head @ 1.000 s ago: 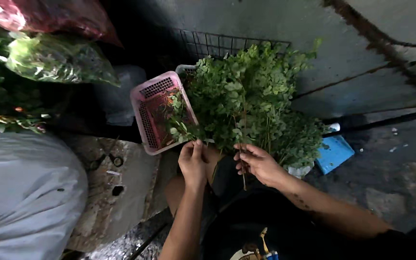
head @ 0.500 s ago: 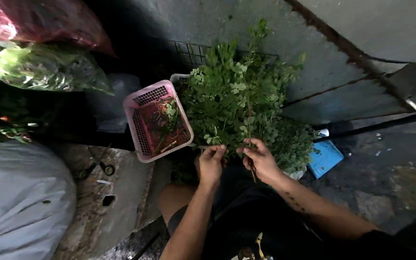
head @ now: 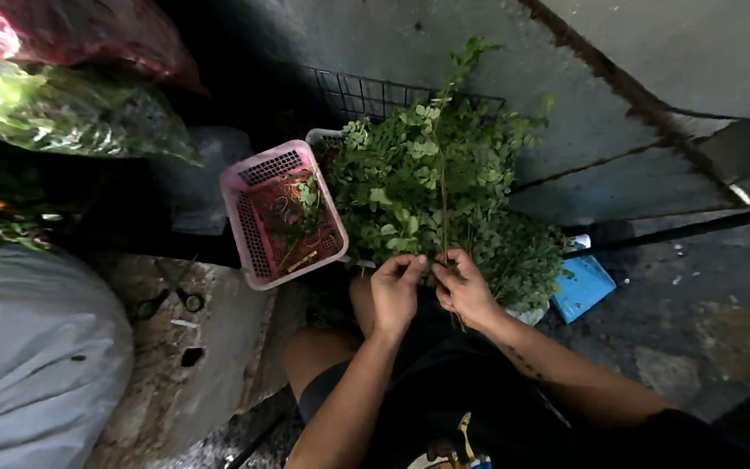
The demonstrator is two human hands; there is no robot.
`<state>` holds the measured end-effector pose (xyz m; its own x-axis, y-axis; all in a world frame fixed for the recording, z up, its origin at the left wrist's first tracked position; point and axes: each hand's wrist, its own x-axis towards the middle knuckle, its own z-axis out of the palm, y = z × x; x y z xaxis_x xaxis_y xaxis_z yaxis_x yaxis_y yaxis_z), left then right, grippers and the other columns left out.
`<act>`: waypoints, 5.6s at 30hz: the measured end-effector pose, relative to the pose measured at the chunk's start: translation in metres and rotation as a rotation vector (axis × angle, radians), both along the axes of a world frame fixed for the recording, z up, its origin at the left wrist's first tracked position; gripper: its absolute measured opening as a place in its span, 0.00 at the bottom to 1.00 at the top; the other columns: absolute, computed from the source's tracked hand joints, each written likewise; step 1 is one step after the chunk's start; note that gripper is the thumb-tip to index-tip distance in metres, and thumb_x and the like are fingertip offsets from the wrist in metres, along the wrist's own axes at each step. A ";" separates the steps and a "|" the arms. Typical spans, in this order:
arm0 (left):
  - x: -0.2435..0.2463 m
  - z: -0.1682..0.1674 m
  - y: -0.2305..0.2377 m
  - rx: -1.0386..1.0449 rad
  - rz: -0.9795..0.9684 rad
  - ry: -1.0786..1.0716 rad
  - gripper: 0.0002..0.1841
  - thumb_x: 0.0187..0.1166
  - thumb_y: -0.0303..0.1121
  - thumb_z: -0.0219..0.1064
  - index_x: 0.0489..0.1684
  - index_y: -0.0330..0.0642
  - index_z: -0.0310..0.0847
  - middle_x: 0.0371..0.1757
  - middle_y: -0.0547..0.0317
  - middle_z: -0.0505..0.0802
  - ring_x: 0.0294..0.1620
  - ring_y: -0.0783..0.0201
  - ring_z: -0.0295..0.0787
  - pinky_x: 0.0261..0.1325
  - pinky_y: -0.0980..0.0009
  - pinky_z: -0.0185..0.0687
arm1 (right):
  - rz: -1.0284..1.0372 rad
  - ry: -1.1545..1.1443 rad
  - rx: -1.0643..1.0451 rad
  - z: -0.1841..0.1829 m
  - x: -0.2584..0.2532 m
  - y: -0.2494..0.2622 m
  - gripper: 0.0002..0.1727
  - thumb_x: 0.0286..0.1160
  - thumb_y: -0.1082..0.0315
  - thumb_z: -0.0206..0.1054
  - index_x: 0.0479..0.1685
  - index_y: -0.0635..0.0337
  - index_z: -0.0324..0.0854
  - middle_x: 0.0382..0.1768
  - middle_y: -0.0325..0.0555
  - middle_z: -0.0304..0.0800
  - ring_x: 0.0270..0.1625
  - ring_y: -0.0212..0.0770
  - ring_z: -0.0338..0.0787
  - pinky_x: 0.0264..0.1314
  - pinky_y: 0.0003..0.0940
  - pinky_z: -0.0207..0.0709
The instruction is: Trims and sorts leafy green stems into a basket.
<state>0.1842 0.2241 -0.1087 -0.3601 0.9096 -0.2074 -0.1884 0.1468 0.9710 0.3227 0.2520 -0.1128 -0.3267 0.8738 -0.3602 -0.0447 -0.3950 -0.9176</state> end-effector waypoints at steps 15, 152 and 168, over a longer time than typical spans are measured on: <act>-0.010 0.006 0.004 -0.433 -0.480 0.761 0.15 0.86 0.44 0.64 0.56 0.45 0.91 0.60 0.54 0.92 0.60 0.58 0.90 0.69 0.56 0.83 | 0.216 -0.201 -0.059 -0.008 0.003 -0.018 0.25 0.87 0.69 0.61 0.82 0.62 0.69 0.53 0.47 0.92 0.40 0.37 0.93 0.42 0.32 0.89; -0.041 0.067 -0.002 0.171 -0.700 1.534 0.23 0.88 0.50 0.60 0.43 0.36 0.86 0.36 0.46 0.91 0.37 0.45 0.94 0.37 0.48 0.90 | 1.222 -1.012 0.744 0.108 -0.004 0.079 0.24 0.78 0.47 0.72 0.61 0.56 0.85 0.40 0.49 0.92 0.47 0.50 0.92 0.55 0.56 0.84; -0.106 0.094 -0.002 0.185 -0.501 1.470 0.24 0.85 0.51 0.65 0.75 0.53 0.83 0.69 0.52 0.88 0.74 0.49 0.81 0.77 0.45 0.73 | 1.016 -1.155 0.713 0.105 0.038 0.095 0.22 0.91 0.50 0.54 0.64 0.60 0.77 0.37 0.57 0.89 0.41 0.60 0.93 0.45 0.61 0.86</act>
<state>0.0779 0.2218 -0.0150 0.1969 0.9665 0.1649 0.9355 -0.2356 0.2633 0.3607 0.3470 -0.0077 -0.6842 0.5739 -0.4501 0.7188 0.6350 -0.2829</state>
